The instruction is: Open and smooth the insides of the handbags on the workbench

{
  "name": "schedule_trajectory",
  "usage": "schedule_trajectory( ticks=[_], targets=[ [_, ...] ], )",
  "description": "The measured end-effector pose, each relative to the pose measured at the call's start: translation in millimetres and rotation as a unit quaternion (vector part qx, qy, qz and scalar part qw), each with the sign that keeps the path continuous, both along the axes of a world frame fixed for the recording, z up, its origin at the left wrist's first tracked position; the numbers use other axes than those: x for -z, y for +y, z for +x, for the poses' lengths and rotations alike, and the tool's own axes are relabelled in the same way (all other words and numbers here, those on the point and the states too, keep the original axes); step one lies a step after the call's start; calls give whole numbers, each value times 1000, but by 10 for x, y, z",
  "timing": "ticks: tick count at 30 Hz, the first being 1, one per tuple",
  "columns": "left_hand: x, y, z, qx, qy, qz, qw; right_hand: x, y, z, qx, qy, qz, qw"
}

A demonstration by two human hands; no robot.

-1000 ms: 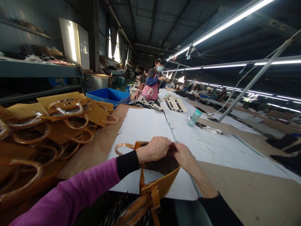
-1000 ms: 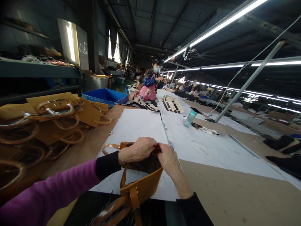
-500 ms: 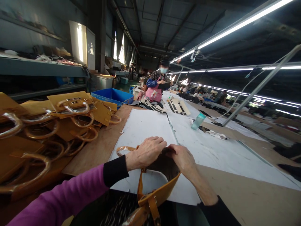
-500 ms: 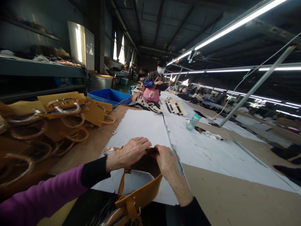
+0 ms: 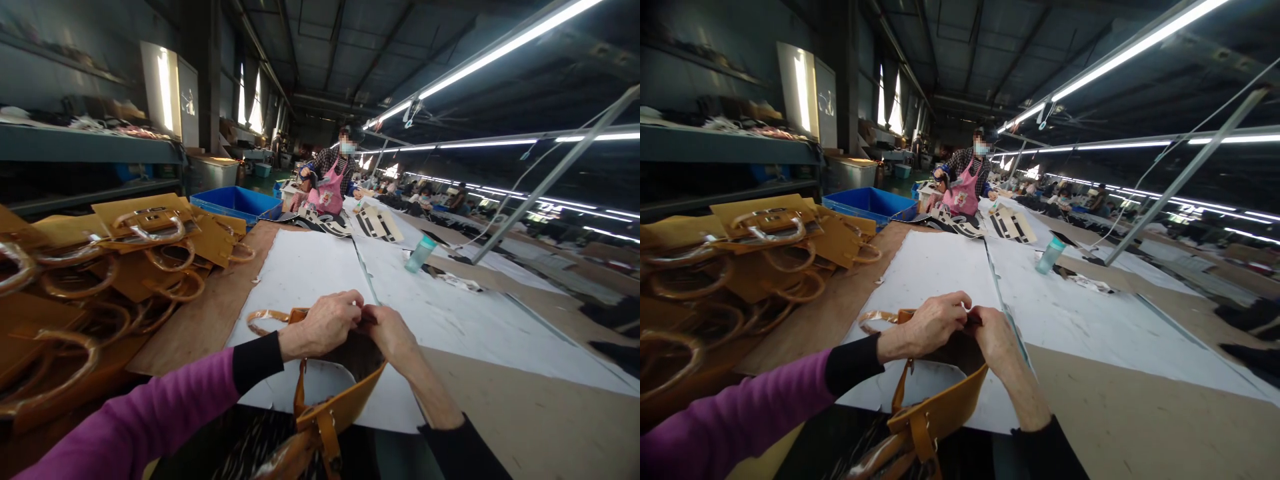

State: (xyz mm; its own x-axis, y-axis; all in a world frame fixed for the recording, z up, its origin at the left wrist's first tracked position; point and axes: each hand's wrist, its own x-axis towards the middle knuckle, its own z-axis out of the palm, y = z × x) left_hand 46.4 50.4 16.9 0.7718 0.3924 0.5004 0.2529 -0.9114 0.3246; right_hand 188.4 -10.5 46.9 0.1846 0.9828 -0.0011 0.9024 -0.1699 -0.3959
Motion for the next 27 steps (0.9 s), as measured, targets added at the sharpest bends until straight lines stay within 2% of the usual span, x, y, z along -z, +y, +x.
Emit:
schedule_trajectory(
  ticks=[4, 10, 18, 27],
  targets=[
    [7, 62, 15, 32, -10, -22, 999, 21, 54, 101, -23, 8, -17, 1000],
    [4, 87, 58, -61, 1, -39, 997, -18, -38, 28, 8, -74, 31, 997],
    [9, 117, 111, -83, 20, -58, 995, -51, -50, -2, -7, -113, 34, 993],
    [19, 146, 137, -70, -50, -128, 988, 8, -12, 9, -13, -93, 49, 994]
  ],
)
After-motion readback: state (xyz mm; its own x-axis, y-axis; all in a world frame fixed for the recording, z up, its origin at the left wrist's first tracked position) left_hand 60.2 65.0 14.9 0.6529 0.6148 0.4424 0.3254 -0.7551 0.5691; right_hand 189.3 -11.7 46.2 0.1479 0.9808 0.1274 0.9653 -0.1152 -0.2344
